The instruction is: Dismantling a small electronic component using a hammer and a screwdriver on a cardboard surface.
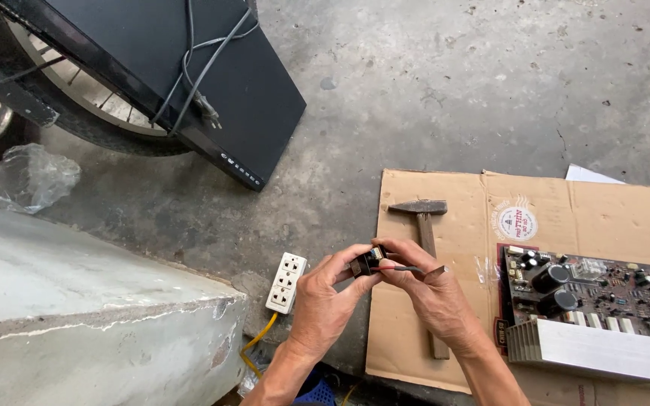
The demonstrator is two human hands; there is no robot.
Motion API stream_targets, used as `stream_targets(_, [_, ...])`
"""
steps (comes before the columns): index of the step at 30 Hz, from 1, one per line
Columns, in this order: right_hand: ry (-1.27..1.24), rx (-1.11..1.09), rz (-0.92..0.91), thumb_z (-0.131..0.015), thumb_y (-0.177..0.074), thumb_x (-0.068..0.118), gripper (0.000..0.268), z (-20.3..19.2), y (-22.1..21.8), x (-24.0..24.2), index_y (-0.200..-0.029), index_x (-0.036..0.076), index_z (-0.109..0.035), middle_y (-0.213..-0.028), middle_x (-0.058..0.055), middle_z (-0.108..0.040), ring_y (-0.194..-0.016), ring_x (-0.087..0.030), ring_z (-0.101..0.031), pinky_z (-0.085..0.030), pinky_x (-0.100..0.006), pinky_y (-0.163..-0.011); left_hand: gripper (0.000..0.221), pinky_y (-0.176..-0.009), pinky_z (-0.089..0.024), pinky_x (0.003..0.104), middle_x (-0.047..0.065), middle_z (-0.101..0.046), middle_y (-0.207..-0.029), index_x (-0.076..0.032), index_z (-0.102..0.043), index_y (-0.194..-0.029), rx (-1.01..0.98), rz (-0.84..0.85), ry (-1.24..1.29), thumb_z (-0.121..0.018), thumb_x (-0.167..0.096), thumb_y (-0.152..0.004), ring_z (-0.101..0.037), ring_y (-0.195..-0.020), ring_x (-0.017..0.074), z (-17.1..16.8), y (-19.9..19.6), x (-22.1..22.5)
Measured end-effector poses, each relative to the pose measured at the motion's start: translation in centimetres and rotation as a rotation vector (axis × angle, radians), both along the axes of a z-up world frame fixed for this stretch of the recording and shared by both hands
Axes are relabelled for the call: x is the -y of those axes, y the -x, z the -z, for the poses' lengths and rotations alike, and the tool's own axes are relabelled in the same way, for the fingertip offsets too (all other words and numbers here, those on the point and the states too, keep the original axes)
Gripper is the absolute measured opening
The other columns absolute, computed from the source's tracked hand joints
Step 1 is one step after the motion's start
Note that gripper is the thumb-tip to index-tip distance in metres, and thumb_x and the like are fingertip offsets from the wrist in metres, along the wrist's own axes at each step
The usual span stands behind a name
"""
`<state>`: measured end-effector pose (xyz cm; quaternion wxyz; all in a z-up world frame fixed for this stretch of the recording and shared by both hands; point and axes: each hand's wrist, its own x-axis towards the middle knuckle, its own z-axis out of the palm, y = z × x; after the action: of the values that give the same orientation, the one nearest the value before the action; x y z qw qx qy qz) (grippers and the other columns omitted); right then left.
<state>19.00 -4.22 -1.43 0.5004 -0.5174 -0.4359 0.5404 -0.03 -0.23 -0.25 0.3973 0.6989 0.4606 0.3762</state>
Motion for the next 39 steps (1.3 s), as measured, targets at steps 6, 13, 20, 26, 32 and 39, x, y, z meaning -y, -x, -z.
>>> stream_targets(6, [0.047, -0.040, 0.005, -0.072, -0.101, 0.017, 0.043, -0.2, -0.1, 0.2, -0.143, 0.010, -0.077, -0.131, -0.007, -0.074, -0.125, -0.017, -0.070, -0.061, -0.036, -0.108, 0.044, -0.097, -0.071, 0.025, 0.000, -0.089, -0.121, -0.025, -0.083, -0.126, 0.014, -0.028, 0.118, -0.094, -0.029, -0.084, -0.090, -0.101, 0.0143, 0.6, -0.2, 0.2])
stream_targets(13, [0.138, -0.062, 0.070, -0.068, -0.103, 0.020, 0.046, 1.1, 0.5, -0.2, -0.148, 0.009, -0.074, -0.141, -0.008, -0.079, -0.134, -0.017, -0.070, -0.056, -0.036, -0.117, 0.042, -0.098, -0.070, 0.029, 0.002, -0.083, -0.122, -0.023, -0.079, -0.133, -0.088, 0.090, 0.176, -0.087, -0.029, -0.092, -0.085, -0.107, 0.0173, 0.8, -0.2, -1.2])
stream_targets(20, [0.179, -0.486, 0.428, -0.080, -0.098, 0.009, 0.024, 2.0, 1.8, 0.1, -0.118, -0.002, -0.081, -0.108, -0.014, -0.084, -0.100, -0.024, -0.079, -0.069, -0.042, -0.094, 0.066, -0.101, -0.061, 0.029, 0.007, -0.085, -0.123, -0.016, -0.075, -0.150, 0.123, -0.102, 0.597, -0.088, -0.013, -0.086, -0.077, -0.111, 0.0132, -2.0, -3.3, -1.8])
stream_targets(26, [0.240, -1.007, 0.727, -0.081, -0.098, 0.004, 0.019, -0.7, 2.9, -1.5, -0.113, -0.006, -0.078, -0.106, -0.016, -0.080, -0.100, -0.029, -0.078, -0.065, -0.042, -0.090, 0.058, -0.112, -0.051, 0.036, 0.021, -0.076, -0.140, -0.002, -0.065, -0.150, 0.449, -0.292, 0.797, -0.073, 0.001, -0.092, -0.070, -0.126, 0.0246, 0.9, -5.7, -2.3])
stream_targets(32, [0.163, -1.073, 0.774, -0.084, -0.095, 0.008, 0.018, -4.0, 1.7, -2.9, -0.110, 0.000, -0.076, -0.106, -0.014, -0.080, -0.097, -0.029, -0.079, -0.068, -0.042, -0.096, 0.033, -0.097, -0.052, 0.036, 0.021, -0.074, -0.120, 0.003, -0.066, -0.137, 0.702, -0.268, 0.830, -0.067, -0.008, -0.105, -0.068, -0.105, 0.0286, -0.4, -8.4, -4.9])
stream_targets(39, [0.070, -1.019, 0.729, -0.069, -0.101, 0.019, 0.045, -10.2, -1.5, -4.3, -0.143, 0.001, -0.068, -0.128, -0.019, -0.079, -0.118, -0.030, -0.076, -0.060, -0.042, -0.105, 0.041, -0.061, -0.051, 0.033, 0.017, -0.078, -0.088, 0.000, -0.075, -0.129, 0.352, -0.076, 0.763, -0.080, -0.020, -0.094, -0.065, -0.067, 0.0221, -12.6, -15.0, -7.8])
